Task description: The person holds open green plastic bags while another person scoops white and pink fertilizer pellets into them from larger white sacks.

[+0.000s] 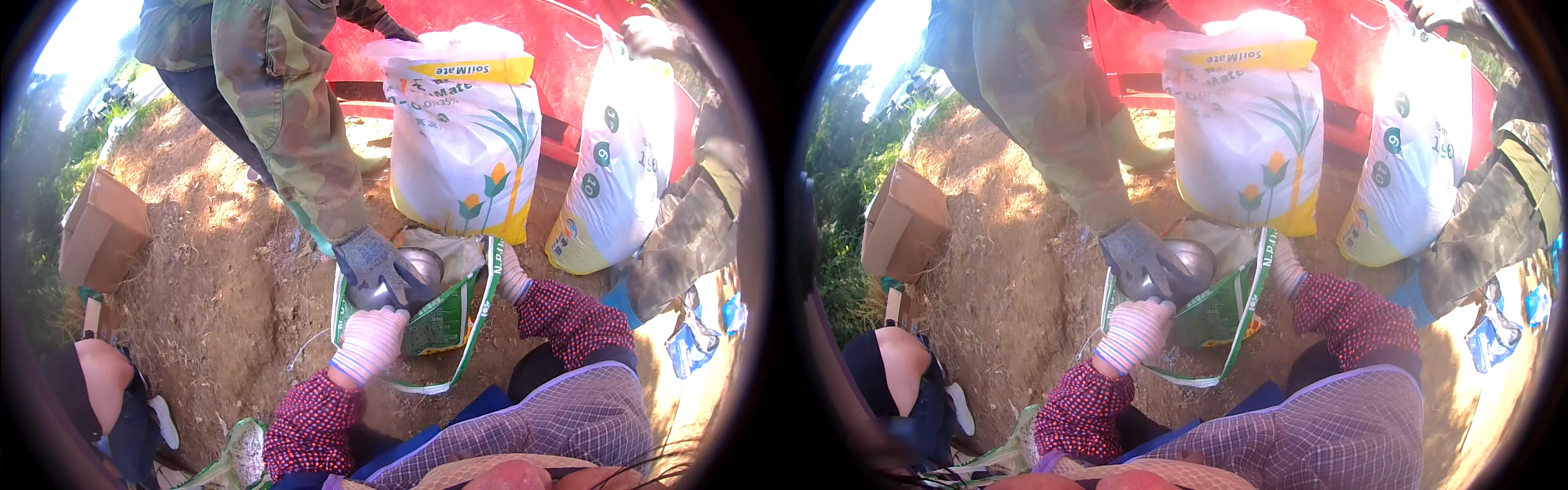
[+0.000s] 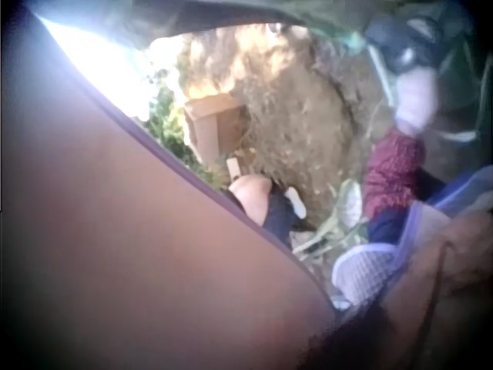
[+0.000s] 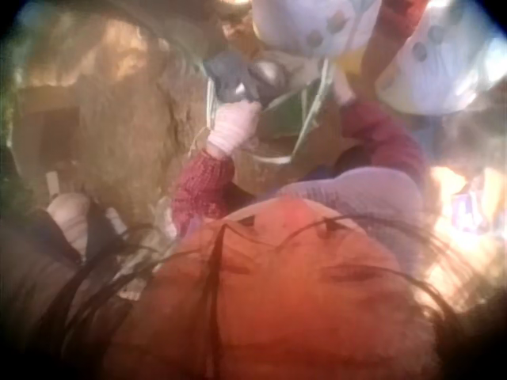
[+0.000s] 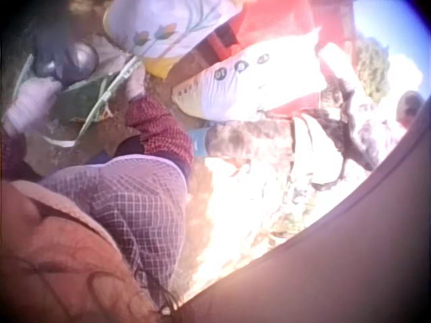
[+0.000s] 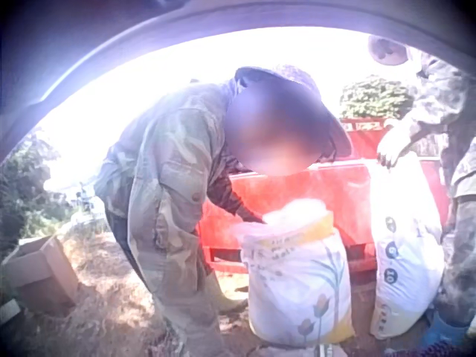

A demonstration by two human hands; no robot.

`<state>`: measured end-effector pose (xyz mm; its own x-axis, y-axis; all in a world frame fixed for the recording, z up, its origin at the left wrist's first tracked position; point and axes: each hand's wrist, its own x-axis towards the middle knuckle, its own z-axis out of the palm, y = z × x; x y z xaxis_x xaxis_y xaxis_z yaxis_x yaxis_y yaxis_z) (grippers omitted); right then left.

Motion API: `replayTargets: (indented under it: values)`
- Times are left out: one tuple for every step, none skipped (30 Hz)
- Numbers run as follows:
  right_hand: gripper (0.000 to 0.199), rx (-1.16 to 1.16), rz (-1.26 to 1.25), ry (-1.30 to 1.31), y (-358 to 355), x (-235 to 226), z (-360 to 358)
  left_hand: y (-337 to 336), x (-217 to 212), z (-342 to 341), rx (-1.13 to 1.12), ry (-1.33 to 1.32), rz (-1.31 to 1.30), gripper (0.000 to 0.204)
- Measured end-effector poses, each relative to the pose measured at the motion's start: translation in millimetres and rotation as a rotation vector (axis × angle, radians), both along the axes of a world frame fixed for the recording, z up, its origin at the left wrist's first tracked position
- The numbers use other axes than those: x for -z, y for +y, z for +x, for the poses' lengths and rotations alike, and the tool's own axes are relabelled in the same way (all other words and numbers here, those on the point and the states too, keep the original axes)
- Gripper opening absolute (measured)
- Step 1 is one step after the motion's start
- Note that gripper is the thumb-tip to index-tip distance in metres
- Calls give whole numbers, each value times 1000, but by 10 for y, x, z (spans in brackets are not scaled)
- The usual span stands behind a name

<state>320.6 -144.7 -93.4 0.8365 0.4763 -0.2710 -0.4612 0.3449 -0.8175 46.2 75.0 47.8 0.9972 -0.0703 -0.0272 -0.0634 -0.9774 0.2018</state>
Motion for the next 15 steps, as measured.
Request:
replayTargets:
  values:
    - [20, 0, -4, 0, 4, -25, -41, 34, 19, -12, -25, 0, -48, 19]
    - [20, -42, 15, -97, 10, -42, -102, 52, 38, -13, -49, 0, -96, 21]
    - [20, -87, 35, -197, 31, -90, -152, 54, 19, 13, -75, 110, -85, 25]
    - [20, -90, 32, -200, 43, -130, -180, 69, -19, 13, -77, 107, -88, 25]
    - [19, -100, 29, -239, 57, -178, -207, 94, -76, -3, -100, 134, -161, 27]
    - [19, -103, 13, -280, 5, -232, -232, 87, -97, 20, -112, 161, -244, 31]
    - [21, -88, -126, -340, 45, -348, -328, 101, -85, 43, -169, 104, -267, 33]
    - [21, -93, -131, -337, 80, -435, -395, 126, -38, 67, -173, 108, -273, 33]
    - [24, -132, -213, -445, 87, -535, -453, 142, 4, 89, -281, -101, -322, 37]
    - [26, -167, -295, -545, 97, -591, -521, 177, 66, 109, -383, -303, -367, 44]
    - [33, -233, -308, -538, 94, -668, -583, 216, 102, 125, -381, -291, -370, 44]
    - [33, -227, -305, -529, 99, -710, -637, 270, 98, 135, -423, -452, -193, 59]
    - [36, -283, -325, -590, 102, -735, -683, 313, 108, 135, -459, -612, -14, 75]
    - [39, -339, -344, -651, 104, -763, -725, 354, 169, 141, -452, -604, -10, 75]
    - [45, -333, -435, -769, 86, -809, -756, 396, 281, 183, -547, -497, 6, 86]
